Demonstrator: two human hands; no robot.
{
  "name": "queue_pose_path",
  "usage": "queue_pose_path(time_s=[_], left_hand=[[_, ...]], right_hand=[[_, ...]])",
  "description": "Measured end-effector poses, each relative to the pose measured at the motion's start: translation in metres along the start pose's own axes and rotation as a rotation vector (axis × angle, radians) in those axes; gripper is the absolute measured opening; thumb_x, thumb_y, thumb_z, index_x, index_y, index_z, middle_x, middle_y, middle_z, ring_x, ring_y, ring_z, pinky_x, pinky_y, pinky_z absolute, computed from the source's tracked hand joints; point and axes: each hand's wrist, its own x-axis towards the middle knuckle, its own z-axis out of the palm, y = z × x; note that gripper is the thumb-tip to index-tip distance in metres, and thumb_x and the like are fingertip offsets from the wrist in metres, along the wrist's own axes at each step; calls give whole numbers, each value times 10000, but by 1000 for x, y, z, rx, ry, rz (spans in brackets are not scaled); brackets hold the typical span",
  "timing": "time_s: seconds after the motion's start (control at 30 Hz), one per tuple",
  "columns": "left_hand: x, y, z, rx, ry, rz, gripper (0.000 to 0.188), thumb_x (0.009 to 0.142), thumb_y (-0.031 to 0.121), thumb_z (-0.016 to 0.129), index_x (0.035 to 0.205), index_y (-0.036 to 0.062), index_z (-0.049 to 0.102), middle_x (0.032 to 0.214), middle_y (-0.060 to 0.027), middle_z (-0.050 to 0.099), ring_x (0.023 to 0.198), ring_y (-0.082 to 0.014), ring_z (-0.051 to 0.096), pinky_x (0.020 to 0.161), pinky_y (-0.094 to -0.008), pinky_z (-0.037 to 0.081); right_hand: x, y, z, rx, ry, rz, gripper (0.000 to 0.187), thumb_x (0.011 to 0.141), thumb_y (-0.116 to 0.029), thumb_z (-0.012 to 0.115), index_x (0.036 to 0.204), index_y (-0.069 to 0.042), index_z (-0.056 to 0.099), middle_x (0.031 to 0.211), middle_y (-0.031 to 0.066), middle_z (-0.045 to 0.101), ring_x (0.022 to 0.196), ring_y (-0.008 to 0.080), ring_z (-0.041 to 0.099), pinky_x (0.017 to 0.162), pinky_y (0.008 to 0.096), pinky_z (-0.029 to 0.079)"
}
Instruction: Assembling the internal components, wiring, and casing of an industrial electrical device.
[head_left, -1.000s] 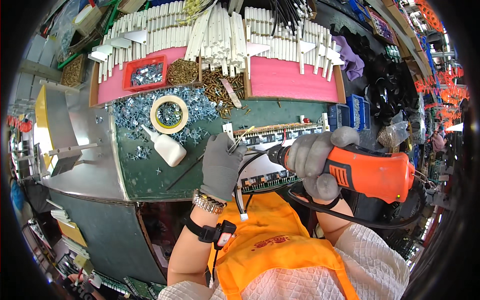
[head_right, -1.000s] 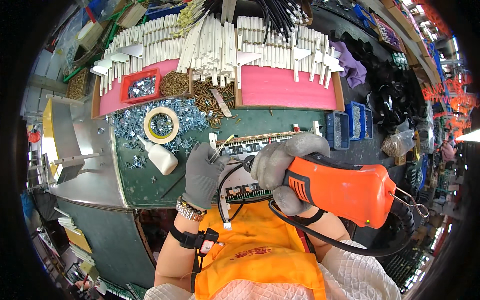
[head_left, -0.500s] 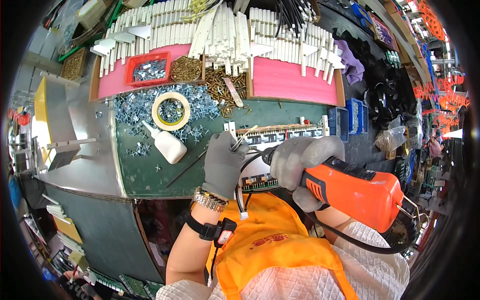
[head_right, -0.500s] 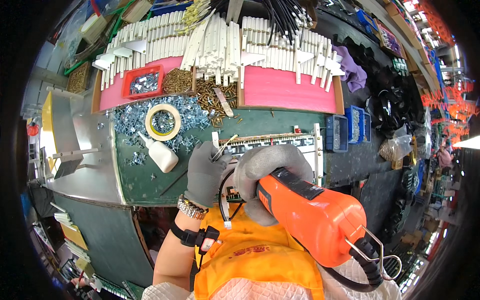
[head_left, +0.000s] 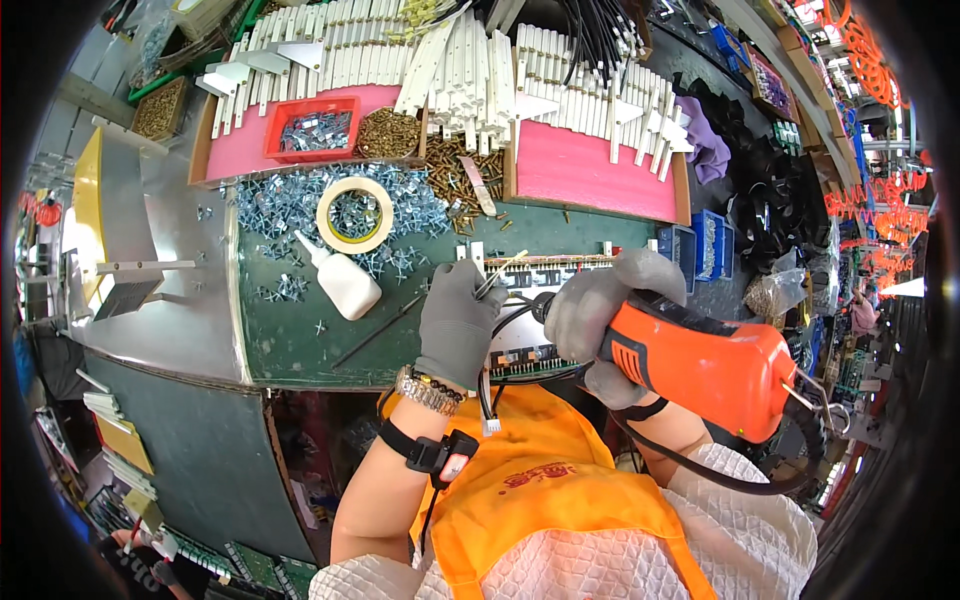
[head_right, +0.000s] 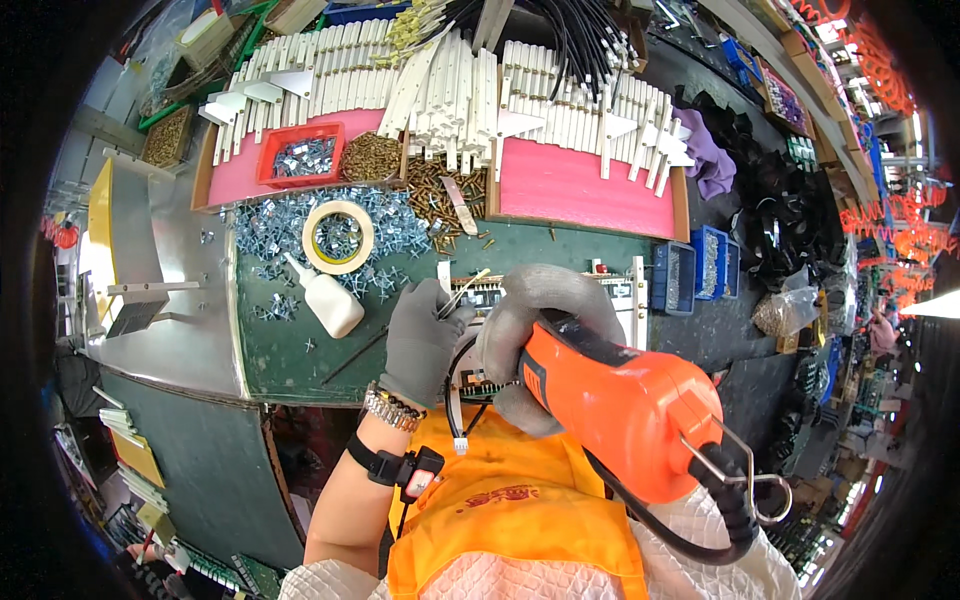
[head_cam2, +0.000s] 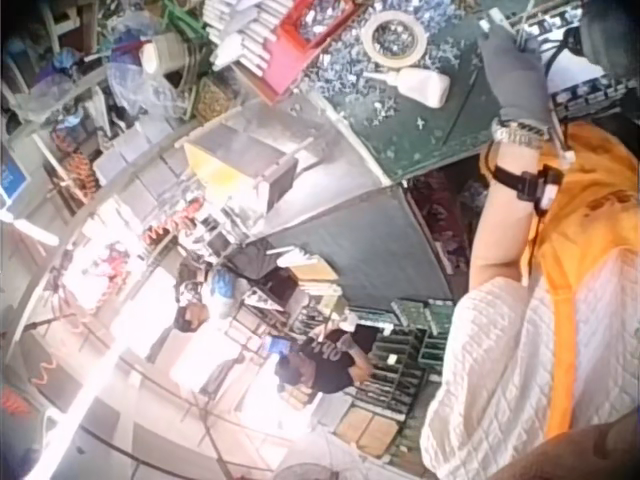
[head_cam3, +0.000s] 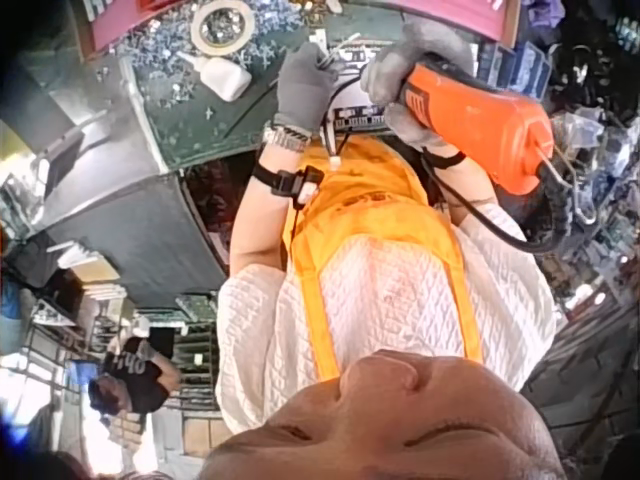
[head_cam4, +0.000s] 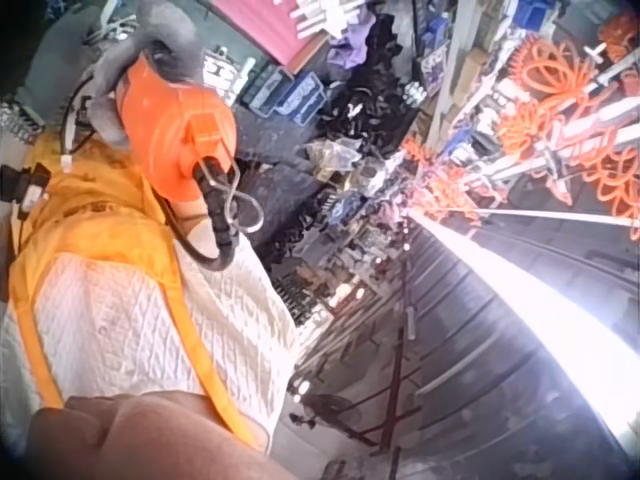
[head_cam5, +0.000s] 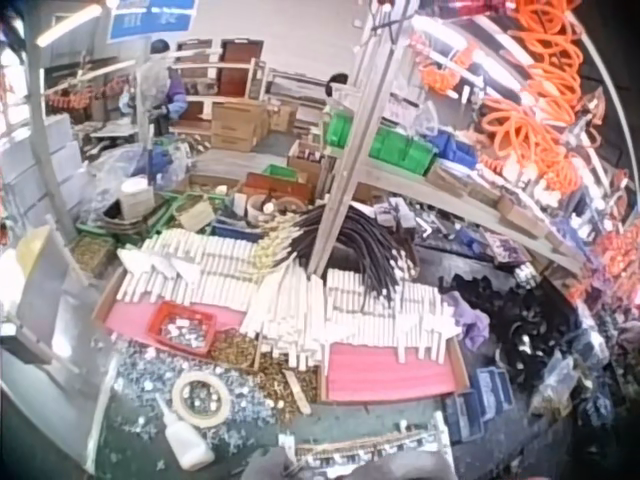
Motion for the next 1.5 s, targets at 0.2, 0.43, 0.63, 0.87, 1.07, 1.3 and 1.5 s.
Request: queue_pose_path(time_s=[0.2,0.43,0.63,0.87,1.07,1.3,1.5], left_hand=[[-2,-6,-4,-75,-30,142,200,811,111,723,872,8,562,808,-140,554,762,-321,538,668,-403,442],[-17,-6,-20,-145,-41,153,106,865,93,676,958,51,650,936,-131,587,828,-321,595,719,-382,494],[-5,7,-21,15,50,321,113,832,49,677,942,74,685,876,-94,608,878,-274,587,761,-377,475],[-7,22,-59,-660,75,-151,129,941,59,562,1014,11,657,976,-28,674,767,-52,508,677,-211,407],[-8,0,-72,-897,96,-305,142,956,99,557,1047,18,630,947,-61,681,730,-55,503,629,-198,400],[-13,23,-65,-767,-90,-284,106,928,45,563,965,-15,641,868,-53,665,691,-89,560,630,-230,464],[-29,17,-63,-986,-421,-243,236,941,156,646,1087,-30,653,1002,-96,680,827,-146,619,774,-286,509]], right_hand=[[16,-25,-49,224,-340,-175,759,777,-51,748,1412,-68,332,697,57,595,525,198,558,506,345,457],[-44,-30,-123,-1279,-737,135,590,612,-99,750,1186,-149,619,1052,27,641,975,260,588,957,419,415],[-48,-35,-112,-1169,-714,361,630,634,-35,687,1249,-156,620,1198,64,610,1130,269,536,1058,423,362],[-43,10,-60,-921,-677,385,473,820,-107,627,1290,-108,582,1270,107,583,1154,301,551,980,411,446],[-48,21,-35,-968,-759,348,251,854,-212,608,1070,-85,619,970,109,572,945,295,581,800,429,485],[4,17,-59,-769,-727,492,190,896,-245,595,917,-64,646,863,119,603,858,304,616,760,421,506],[149,112,-20,-861,-532,302,189,889,-218,611,1003,-108,714,1012,112,679,954,304,646,847,406,514]])
